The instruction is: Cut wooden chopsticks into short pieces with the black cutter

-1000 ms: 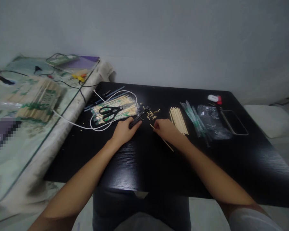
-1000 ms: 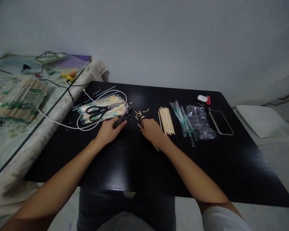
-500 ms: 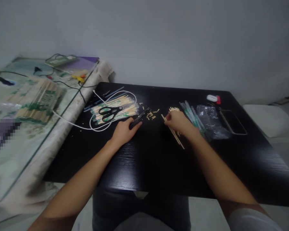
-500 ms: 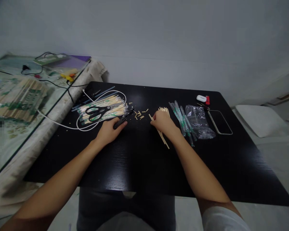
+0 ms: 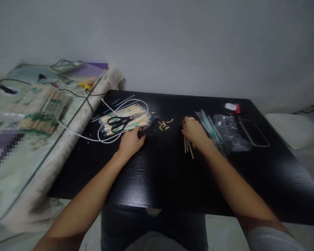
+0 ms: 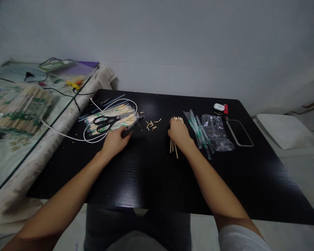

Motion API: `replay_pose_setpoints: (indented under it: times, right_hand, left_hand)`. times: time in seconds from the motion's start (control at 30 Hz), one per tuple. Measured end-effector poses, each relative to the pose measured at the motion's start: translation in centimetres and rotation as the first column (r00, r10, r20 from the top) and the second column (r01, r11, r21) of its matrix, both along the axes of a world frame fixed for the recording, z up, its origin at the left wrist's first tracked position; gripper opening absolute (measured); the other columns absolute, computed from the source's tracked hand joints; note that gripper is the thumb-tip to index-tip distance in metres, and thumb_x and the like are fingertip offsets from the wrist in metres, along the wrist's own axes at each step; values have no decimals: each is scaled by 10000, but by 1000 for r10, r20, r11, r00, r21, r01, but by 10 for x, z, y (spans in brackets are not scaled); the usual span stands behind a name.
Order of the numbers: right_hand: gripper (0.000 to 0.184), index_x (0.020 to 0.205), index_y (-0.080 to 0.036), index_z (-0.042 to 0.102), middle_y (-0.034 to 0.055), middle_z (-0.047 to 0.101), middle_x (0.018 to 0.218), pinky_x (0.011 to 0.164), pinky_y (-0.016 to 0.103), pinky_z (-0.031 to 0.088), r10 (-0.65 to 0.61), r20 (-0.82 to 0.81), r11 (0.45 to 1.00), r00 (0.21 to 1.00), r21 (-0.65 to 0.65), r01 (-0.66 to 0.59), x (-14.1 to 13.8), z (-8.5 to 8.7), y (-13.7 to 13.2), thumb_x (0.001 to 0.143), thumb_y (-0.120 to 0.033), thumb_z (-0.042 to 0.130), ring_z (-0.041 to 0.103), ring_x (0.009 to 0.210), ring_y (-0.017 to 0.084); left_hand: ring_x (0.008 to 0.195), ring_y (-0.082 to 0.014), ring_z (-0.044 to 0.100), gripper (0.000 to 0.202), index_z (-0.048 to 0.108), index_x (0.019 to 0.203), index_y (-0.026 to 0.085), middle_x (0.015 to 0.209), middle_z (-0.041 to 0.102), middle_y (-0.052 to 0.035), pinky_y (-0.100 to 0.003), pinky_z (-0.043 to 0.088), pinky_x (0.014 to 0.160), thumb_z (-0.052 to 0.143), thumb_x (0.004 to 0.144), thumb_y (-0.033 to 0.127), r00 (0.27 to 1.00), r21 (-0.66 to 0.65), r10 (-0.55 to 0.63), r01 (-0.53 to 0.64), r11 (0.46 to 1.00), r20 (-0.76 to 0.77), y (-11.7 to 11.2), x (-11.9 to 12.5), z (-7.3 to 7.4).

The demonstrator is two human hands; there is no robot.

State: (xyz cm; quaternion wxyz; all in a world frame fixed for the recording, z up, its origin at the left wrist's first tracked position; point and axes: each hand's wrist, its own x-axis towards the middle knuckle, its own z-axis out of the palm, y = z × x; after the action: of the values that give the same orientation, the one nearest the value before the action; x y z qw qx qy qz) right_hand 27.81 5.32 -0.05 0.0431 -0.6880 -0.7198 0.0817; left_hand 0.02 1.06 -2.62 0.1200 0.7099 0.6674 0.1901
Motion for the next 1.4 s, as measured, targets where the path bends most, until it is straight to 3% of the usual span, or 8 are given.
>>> replay_pose_setpoints:
  times: [0.2,0.33,0.5,0.73,0.97,1.2,1.3,1.4]
  right_hand:
    - [210,1001,-140,764,172,724,1050,846,368,533,58,11,993,998,-104,-56,-5,6,-5,846,-85,633,697,964,274]
    - [218,948,-142,777,157,745,964,801,352,532,78,12,981,997,-177,-74,-5,8,-7,809,-60,631,707,920,267]
    - [212,984,-156,771,142,753,970,787,327,510,96,3,985,995,-146,-95,-8,10,-8,852,-100,616,701,904,246]
    - [156,966,-163,745,94,752,895,717,301,451,225,-105,967,969,-100,-235,-23,22,-17,913,-145,600,667,809,217]
    - [124,1048,-152,708,111,705,1049,907,331,481,503,-251,849,827,-40,-528,-35,18,-30,938,-178,657,654,1005,238]
    - [465,1229,-150,638,148,619,1243,1022,441,479,551,-268,809,790,-60,-584,-40,9,-38,822,-264,831,583,1173,317]
    - [496,1285,-145,627,164,619,1271,1044,460,474,545,-257,808,798,-92,-582,-42,10,-39,847,-281,816,581,1193,329]
    - [490,1305,-146,626,170,625,1276,1050,460,478,530,-252,816,809,-108,-568,-44,12,-41,872,-297,797,582,1207,335]
  left_hand:
    - [819,-294,703,320,623,1118,191,890,734,-118,-362,468,716,553,963,462,995,31,52,-50,998,-80,4,-8,6]
    - [926,-306,676,317,586,1095,190,1016,705,-131,-394,488,786,554,953,472,989,8,-130,131,991,-74,-4,-1,11]
    - [1057,-319,572,312,578,1077,188,1111,614,-129,-459,461,949,643,880,421,907,6,-385,392,920,-170,-14,9,12]
    - [1067,-326,513,422,580,1148,155,1157,561,-150,-480,441,958,624,902,496,857,-24,-471,477,879,-209,-20,15,10]
    - [1153,-353,521,436,560,1256,139,1223,571,-185,-510,399,1023,482,999,483,862,21,-399,426,905,-314,-32,29,-1]
    - [1188,-359,525,469,600,1259,147,1262,575,-186,-514,412,1060,485,992,514,894,27,-397,411,911,-206,-24,21,3]
    - [1181,-393,545,440,646,1199,125,1245,597,-214,-539,434,1024,438,1009,463,950,35,-182,197,980,-252,-3,-2,15]
    - [1126,-421,580,374,669,1166,110,1196,629,-250,-542,464,953,453,973,346,923,44,32,-16,999,-383,21,-33,28]
